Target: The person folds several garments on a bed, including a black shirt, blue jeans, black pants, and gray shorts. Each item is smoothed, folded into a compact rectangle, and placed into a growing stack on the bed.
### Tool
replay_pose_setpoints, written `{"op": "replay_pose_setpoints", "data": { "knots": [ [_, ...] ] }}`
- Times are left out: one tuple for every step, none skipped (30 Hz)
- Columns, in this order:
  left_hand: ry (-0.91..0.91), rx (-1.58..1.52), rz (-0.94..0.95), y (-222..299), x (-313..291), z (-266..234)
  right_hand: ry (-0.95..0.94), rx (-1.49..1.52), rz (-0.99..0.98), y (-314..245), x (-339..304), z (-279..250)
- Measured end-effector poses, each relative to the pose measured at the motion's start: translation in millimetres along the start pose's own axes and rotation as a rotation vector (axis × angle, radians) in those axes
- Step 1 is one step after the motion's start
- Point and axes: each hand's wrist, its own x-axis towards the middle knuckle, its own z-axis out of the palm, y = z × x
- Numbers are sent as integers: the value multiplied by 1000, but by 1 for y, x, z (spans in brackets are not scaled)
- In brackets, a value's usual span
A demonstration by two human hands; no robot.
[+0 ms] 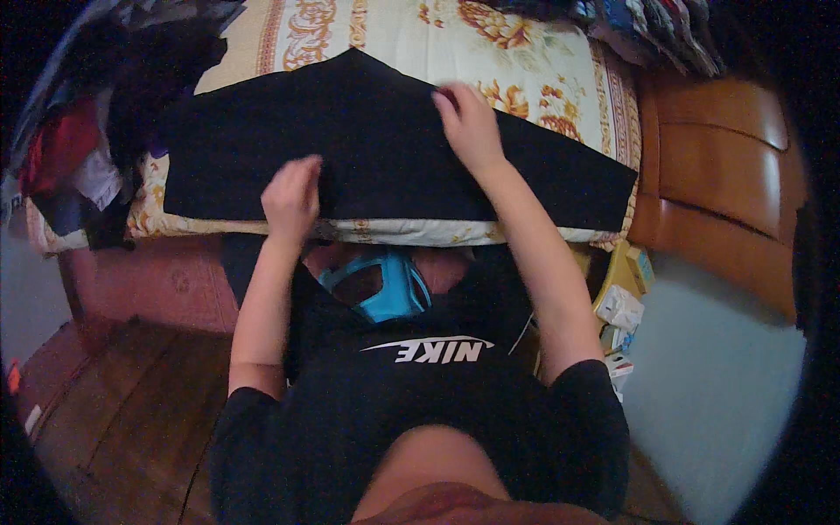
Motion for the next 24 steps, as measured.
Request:
{"op": "replay_pose_setpoints", "data": {
  "knots": [
    [49, 80, 8, -3, 21, -4, -28, -20, 26, -5, 23, 19],
    [-14, 188, -61, -12, 35, -6, -59, -32, -1, -1, 41, 41],
    [-71, 348, -72, -26, 49, -11, -161, -17, 70, -9, 53, 55],
    [-58, 489, -123, -43, 56, -10, -264, -3, 137, -20, 66, 64],
    [-83, 593, -188, -66, 63, -13, -365, 9, 206, -30, 77, 69],
    [-86, 719, -240, -84, 69, -22, -403, -44, 220, -42, 84, 69],
    [-89, 837, -288, -101, 75, -30, -368, -100, 190, -41, 87, 71],
    [-53, 777, -342, -121, 80, -37, -332, -155, 160, -39, 91, 71],
    [-24, 725, -400, -142, 80, -46, -303, -202, 131, -38, 93, 74],
    [-25, 647, -453, -159, 77, -52, -346, -303, 207, -37, 99, 76],
    [4, 512, -450, -175, 72, -58, -442, -379, 239, -37, 102, 77],
    [32, 570, -474, -182, 69, -62, -534, -459, 276, -41, 105, 75],
    [61, 630, -499, -188, 67, -66, -626, -539, 312, -45, 108, 74],
    [73, 556, -557, -193, 63, -70, -720, -547, 347, -45, 112, 76],
    [84, 479, -612, -196, 60, -73, -710, -535, 356, -46, 114, 77],
    [96, 402, -666, -197, 57, -75, -699, -523, 364, -46, 115, 78],
    [91, 399, -682, -199, 54, -78, -688, -511, 373, -46, 116, 78],
    [86, 398, -698, -198, 53, -82, -692, -536, 357, -48, 116, 79],
    [81, 398, -713, -197, 51, -85, -695, -561, 342, -49, 115, 80],
    [39, 390, -764, -198, 51, -86, -698, -586, 328, -51, 114, 81],
    [-3, 384, -813, -198, 51, -88, -704, -616, 312, -53, 113, 83],
    [-46, 377, -861, -199, 50, -90, -709, -647, 297, -54, 111, 85],
    [-37, 374, -873, -202, 48, -90, -713, -678, 283, -55, 109, 87],
    [-28, 368, -885, -204, 45, -88, -711, -513, 317, -47, 111, 91]
  ]
}}
